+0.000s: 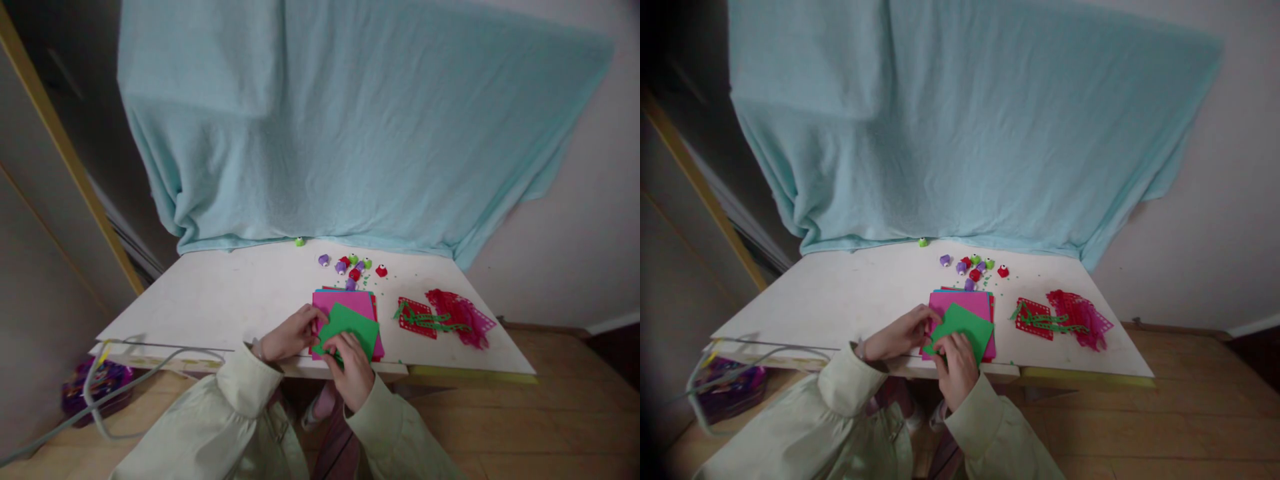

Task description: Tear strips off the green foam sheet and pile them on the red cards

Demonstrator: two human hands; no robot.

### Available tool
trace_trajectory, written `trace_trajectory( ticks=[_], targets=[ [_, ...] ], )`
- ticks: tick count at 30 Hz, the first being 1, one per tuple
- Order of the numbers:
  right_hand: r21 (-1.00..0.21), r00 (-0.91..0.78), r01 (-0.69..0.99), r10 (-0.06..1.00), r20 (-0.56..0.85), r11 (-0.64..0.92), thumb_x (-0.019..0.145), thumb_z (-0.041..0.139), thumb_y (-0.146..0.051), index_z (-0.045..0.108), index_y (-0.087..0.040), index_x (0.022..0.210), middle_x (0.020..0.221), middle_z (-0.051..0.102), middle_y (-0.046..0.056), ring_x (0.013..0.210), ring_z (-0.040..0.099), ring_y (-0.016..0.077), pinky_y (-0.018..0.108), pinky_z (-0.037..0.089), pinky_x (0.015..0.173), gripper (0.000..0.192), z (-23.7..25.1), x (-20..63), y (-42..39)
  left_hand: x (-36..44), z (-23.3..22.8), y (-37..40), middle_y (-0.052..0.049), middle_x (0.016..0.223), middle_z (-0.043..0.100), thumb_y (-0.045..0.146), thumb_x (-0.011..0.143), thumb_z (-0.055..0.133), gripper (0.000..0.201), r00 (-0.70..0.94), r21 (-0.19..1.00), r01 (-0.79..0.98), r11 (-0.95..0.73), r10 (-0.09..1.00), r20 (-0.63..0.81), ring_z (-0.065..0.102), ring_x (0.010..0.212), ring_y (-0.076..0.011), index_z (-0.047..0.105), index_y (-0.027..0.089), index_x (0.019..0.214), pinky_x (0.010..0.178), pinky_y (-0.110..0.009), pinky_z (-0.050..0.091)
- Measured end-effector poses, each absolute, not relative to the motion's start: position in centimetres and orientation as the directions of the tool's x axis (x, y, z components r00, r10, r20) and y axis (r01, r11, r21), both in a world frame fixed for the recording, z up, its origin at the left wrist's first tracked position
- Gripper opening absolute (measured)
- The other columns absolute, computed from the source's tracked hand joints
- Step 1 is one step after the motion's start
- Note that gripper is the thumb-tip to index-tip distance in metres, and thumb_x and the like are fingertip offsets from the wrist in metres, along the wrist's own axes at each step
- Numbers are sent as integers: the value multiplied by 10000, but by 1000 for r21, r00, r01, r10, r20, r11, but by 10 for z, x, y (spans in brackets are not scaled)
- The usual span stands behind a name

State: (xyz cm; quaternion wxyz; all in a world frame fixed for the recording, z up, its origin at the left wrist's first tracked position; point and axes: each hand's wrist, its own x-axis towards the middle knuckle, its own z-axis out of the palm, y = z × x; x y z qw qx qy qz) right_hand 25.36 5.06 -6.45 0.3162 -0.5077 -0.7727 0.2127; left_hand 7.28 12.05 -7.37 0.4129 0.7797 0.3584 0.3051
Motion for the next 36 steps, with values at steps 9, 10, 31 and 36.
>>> trace_trajectory(
  ticks=[9,10,31,36],
  targets=[
    [-529,-303,719,889,343,450,894,459,-106,534,-194,823,842,522,43,866,450,213,353,367,780,136,-64,255,57,69,-66,111,-52,1006,488,169,827,575,207,517,886,263,-382,831,205,478,798,-132,567,176,1034,709,-250,429],
    [-530,-303,720,890,341,448,897,452,-106,534,-194,824,843,521,45,864,452,214,353,370,778,140,-64,254,57,69,-66,112,-55,1012,495,173,840,558,198,517,881,268,-390,830,210,483,810,-137,572,178,1037,727,-258,430],
    [-610,-392,612,863,319,503,857,583,-161,586,-224,906,923,557,25,953,475,199,348,377,841,80,-61,246,59,73,-67,114,-67,1069,497,-51,633,488,460,553,876,253,-411,804,218,500,845,-129,586,169,1025,707,-235,440],
    [-591,-388,628,862,326,506,869,546,-125,580,-217,892,918,549,25,951,469,194,346,373,840,101,-65,244,60,74,-70,116,-75,1063,507,-25,667,493,411,548,857,263,-443,800,245,501,898,-151,593,165,1017,721,-252,441]
  ],
)
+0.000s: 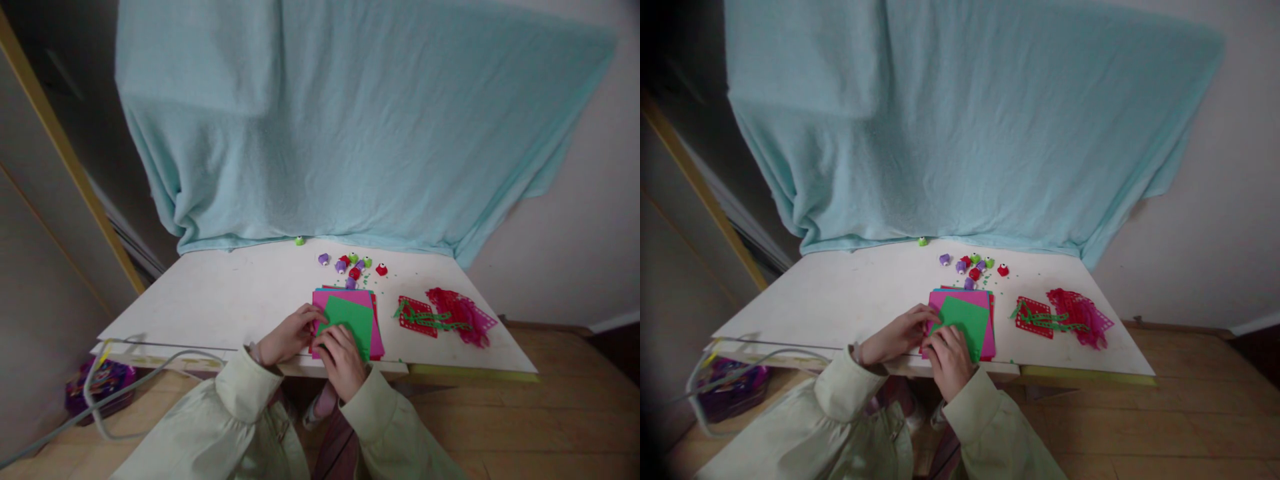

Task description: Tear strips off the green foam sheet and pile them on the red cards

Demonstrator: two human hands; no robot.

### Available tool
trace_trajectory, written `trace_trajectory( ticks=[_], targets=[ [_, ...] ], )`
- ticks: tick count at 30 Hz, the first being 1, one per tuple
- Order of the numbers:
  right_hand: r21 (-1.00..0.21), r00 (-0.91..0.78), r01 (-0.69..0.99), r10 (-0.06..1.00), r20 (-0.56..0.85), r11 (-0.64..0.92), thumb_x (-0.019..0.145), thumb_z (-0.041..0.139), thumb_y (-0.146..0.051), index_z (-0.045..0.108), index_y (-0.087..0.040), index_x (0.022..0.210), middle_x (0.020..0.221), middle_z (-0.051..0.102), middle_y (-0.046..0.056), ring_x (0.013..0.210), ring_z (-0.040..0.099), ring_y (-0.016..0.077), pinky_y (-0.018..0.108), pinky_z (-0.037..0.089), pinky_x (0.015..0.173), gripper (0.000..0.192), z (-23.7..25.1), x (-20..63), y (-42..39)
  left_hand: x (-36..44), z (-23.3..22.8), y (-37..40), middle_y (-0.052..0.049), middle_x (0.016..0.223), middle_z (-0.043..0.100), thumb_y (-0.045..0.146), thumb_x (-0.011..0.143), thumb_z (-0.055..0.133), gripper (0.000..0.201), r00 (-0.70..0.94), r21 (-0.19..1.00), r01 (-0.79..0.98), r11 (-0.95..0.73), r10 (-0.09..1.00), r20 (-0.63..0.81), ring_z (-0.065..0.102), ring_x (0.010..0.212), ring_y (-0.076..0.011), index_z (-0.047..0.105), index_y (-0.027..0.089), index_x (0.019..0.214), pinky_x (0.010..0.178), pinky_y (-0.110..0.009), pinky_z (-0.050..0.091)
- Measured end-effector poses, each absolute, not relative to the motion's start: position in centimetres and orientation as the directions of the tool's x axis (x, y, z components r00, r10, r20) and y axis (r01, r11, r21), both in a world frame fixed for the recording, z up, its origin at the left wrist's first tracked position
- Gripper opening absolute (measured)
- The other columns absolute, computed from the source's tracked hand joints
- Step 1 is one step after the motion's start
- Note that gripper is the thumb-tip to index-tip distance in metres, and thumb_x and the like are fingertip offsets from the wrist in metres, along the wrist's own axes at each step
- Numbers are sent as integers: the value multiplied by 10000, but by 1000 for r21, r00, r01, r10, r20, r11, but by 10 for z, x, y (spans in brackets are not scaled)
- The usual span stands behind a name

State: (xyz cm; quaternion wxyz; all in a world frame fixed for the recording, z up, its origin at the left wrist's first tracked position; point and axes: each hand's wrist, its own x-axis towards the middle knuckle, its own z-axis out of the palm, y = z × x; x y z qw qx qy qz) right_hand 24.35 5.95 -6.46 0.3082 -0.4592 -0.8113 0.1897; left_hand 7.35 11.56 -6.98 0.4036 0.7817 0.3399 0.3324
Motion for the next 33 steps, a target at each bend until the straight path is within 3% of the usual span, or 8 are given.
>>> trace_trajectory(
  ticks=[19,26,33],
  targets=[
    [-619,-427,550,826,368,560,890,526,-154,598,-203,858,941,558,38,949,489,188,350,402,846,93,-64,252,64,74,-62,114,-63,1044,507,-15,647,547,403,557,842,291,-455,796,238,488,942,-167,599,168,1002,760,-267,440],
    [-649,-436,511,821,369,563,867,553,-132,609,-209,857,962,564,39,959,500,186,350,416,853,95,-63,259,64,73,-64,116,-65,1055,491,-10,650,536,399,575,857,274,-436,789,217,488,858,-139,587,160,1007,708,-244,441],
    [-604,-459,530,800,387,596,840,525,-97,618,-233,983,1015,555,54,1000,500,205,373,422,880,218,-54,259,60,73,-64,114,-62,1047,502,-1,669,525,376,569,856,261,-446,787,237,489,866,-142,585,166,1001,723,-249,444]
  ],
)
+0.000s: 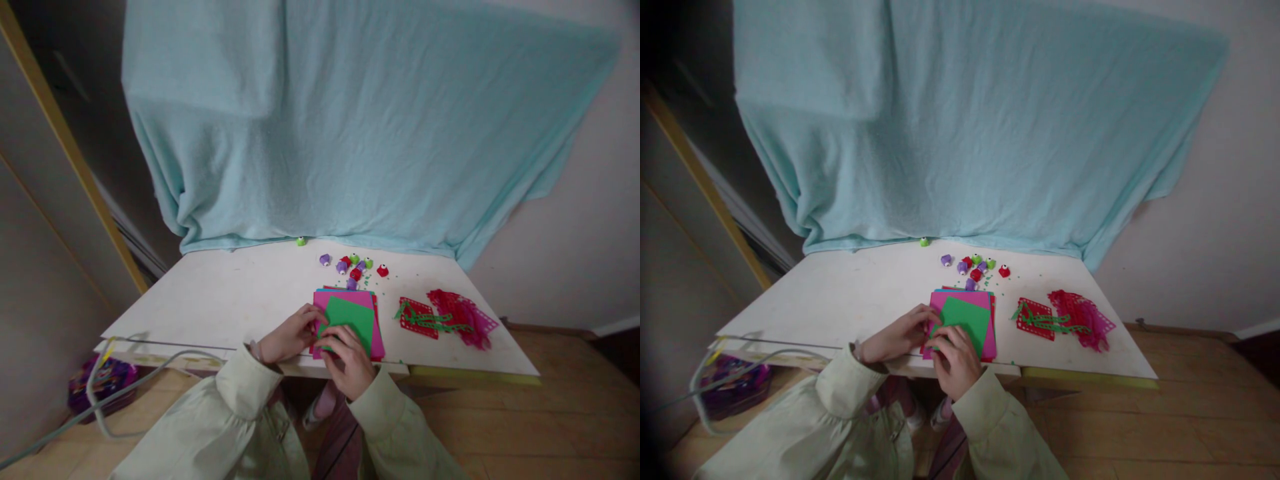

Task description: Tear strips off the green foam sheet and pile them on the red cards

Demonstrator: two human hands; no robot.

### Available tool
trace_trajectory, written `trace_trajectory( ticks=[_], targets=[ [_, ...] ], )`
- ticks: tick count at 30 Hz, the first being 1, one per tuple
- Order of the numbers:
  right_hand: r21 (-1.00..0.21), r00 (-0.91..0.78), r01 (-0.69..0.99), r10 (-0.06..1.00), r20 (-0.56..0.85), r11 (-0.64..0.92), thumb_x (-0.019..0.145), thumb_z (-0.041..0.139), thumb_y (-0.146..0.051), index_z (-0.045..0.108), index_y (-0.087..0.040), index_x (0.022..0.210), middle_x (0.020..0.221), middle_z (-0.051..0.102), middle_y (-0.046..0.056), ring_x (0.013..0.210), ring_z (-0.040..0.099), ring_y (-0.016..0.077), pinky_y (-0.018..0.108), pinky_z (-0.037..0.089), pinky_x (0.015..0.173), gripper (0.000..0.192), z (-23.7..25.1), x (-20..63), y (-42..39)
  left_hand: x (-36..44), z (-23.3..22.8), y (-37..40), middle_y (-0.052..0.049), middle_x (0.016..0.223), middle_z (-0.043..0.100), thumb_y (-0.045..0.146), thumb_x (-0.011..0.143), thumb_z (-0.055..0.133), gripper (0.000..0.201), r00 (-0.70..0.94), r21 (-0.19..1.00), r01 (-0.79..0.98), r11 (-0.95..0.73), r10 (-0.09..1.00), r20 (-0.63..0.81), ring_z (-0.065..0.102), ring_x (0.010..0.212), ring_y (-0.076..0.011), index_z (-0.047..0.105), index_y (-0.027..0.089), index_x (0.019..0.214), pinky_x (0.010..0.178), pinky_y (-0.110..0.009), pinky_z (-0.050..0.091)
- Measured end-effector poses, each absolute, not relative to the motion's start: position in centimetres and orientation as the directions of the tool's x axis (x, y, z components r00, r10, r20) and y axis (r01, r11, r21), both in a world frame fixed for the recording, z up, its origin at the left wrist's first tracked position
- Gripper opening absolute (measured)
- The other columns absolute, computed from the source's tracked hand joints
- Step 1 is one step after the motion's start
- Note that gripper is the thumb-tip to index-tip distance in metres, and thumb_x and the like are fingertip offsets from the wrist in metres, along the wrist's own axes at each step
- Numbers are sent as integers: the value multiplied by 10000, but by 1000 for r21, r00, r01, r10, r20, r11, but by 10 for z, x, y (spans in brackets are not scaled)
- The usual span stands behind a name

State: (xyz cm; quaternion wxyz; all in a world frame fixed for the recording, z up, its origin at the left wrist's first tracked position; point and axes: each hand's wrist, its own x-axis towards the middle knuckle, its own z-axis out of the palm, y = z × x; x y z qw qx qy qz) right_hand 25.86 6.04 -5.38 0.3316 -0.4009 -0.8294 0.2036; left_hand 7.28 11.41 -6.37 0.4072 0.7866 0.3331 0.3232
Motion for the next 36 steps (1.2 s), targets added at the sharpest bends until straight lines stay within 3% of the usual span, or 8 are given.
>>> trace_trajectory(
  ticks=[20,25,29,36],
  targets=[
    [-656,-390,496,821,418,570,869,513,-137,656,-222,868,968,577,67,951,531,200,368,455,824,167,-64,283,53,70,-63,114,-64,1081,481,12,722,507,399,592,869,247,-428,777,214,474,881,-155,577,200,1067,755,-274,433],
    [-674,-410,492,830,379,551,834,514,-137,622,-214,1026,1056,558,80,1030,507,225,397,431,895,234,-58,284,49,67,-64,115,-70,1097,482,77,825,480,289,603,862,261,-434,771,206,474,908,-157,571,197,1072,794,-283,421],
    [-674,-401,505,838,369,539,809,498,-94,570,-224,1148,1089,549,80,1048,498,229,398,424,912,369,-59,283,50,68,-68,114,-70,1088,474,213,837,576,230,588,852,281,-441,781,210,472,883,-155,565,192,1065,766,-270,423],
    [-648,-369,563,857,359,513,816,516,-53,612,-224,985,995,550,60,992,507,212,369,428,882,259,-66,277,56,74,-72,112,-82,1102,445,276,755,697,355,551,828,319,-461,801,234,467,949,-183,566,186,1072,781,-275,423]
  ],
)
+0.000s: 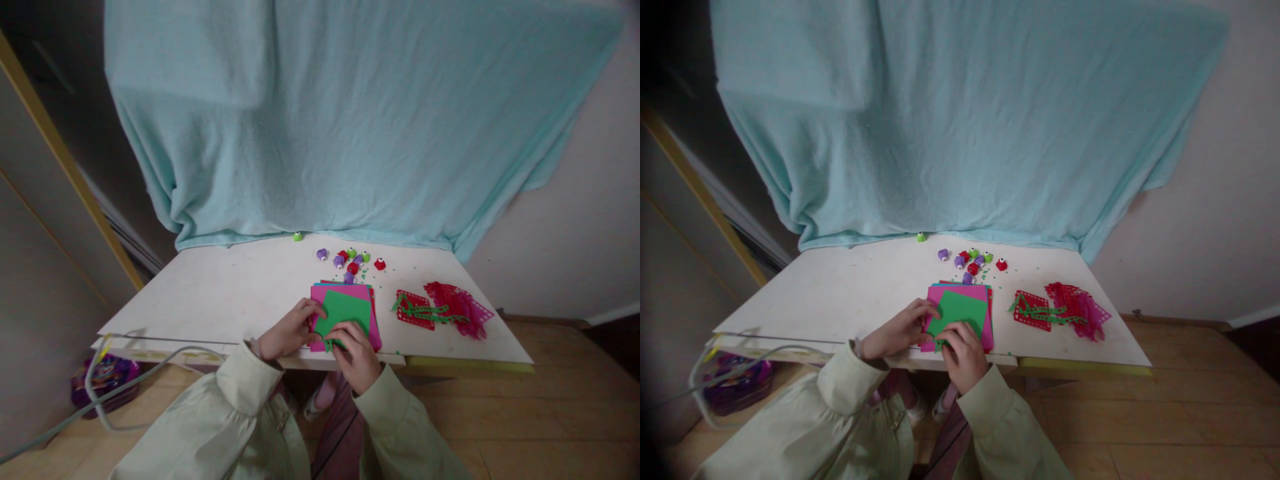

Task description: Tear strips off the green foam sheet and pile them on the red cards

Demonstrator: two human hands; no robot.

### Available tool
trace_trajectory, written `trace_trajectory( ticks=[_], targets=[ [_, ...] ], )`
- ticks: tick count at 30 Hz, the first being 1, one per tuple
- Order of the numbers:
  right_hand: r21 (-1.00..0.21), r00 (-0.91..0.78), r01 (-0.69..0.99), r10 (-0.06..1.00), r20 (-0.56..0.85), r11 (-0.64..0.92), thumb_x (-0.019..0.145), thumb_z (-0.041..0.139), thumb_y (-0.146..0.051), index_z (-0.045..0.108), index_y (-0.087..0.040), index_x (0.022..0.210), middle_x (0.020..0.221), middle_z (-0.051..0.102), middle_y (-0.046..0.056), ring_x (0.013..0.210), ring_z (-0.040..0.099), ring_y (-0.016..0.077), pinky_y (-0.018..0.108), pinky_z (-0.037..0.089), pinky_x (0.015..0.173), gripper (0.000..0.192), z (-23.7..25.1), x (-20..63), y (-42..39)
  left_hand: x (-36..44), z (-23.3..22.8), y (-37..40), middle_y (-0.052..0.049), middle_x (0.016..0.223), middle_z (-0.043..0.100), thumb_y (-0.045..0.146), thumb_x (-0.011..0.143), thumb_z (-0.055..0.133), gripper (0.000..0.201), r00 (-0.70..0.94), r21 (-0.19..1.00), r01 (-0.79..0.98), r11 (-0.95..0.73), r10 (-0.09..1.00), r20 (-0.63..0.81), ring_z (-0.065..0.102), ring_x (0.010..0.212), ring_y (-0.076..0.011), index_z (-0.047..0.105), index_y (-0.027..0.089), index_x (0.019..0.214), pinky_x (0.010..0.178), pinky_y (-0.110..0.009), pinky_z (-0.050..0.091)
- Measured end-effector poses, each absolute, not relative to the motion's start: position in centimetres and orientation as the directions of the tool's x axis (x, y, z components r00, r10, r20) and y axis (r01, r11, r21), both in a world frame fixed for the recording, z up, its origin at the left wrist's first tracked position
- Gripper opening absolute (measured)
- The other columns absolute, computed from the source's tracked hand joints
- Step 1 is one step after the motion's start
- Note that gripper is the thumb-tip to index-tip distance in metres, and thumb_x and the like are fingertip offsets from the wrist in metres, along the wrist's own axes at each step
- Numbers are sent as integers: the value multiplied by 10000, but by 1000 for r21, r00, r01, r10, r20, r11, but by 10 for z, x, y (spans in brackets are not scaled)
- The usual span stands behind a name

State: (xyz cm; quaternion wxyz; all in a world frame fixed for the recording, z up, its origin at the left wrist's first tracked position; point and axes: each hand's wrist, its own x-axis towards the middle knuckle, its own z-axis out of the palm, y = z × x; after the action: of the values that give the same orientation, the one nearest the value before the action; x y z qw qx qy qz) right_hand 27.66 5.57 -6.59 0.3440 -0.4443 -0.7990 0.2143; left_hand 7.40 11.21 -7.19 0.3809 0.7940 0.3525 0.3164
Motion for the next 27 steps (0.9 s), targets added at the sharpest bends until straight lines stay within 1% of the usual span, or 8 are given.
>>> trace_trajectory(
  ticks=[5,11,17,20,21,23,25,27],
  targets=[
    [-623,-375,583,853,363,521,841,557,-113,608,-218,911,950,547,50,950,509,209,362,432,847,137,-66,274,58,74,-74,113,-80,1079,453,268,752,697,350,553,814,318,-487,792,258,463,970,-194,561,180,1062,823,-297,417],
    [-636,-401,526,824,399,564,845,587,-147,610,-208,863,952,565,52,947,512,206,373,435,835,68,-68,282,59,74,-70,113,-70,1078,456,230,743,691,335,555,815,341,-469,800,228,465,959,-189,570,189,1053,812,-293,419],
    [-628,-433,506,803,408,592,818,610,-122,636,-213,816,958,599,52,947,526,208,383,449,821,94,-67,307,54,75,-69,113,-71,1076,453,196,717,696,347,543,845,339,-414,819,183,470,867,-158,575,178,1042,721,-257,420],
    [-619,-446,509,798,405,598,819,585,-113,646,-219,807,968,611,52,950,536,209,380,454,829,122,-63,317,49,74,-72,114,-65,1079,449,176,710,694,358,543,846,343,-408,821,175,466,848,-147,576,182,1048,713,-251,417],
    [-619,-446,508,798,405,599,822,570,-116,650,-223,840,982,613,53,962,537,211,383,452,844,134,-61,319,47,74,-73,114,-63,1078,447,171,707,694,362,542,846,342,-410,821,179,466,853,-147,576,183,1049,715,-250,417],
    [-627,-441,508,804,399,590,815,540,-120,627,-229,1030,1067,604,63,1026,526,225,399,437,904,256,-56,319,43,74,-74,115,-59,1077,444,163,704,691,366,539,845,338,-415,821,187,465,864,-149,575,186,1050,717,-248,416],
    [-636,-441,511,811,384,579,783,522,-116,499,-217,1265,1194,560,75,1119,489,241,416,403,974,493,-51,315,42,74,-73,114,-56,1074,440,158,703,690,368,540,847,337,-412,821,185,466,855,-146,574,187,1051,708,-246,417],
    [-629,-445,525,815,371,573,762,505,-105,395,-215,1362,1271,514,76,1172,457,246,421,380,1009,620,-49,310,43,74,-72,114,-54,1073,439,153,701,688,373,544,849,341,-402,822,171,466,829,-139,574,187,1053,695,-245,419]
  ],
)
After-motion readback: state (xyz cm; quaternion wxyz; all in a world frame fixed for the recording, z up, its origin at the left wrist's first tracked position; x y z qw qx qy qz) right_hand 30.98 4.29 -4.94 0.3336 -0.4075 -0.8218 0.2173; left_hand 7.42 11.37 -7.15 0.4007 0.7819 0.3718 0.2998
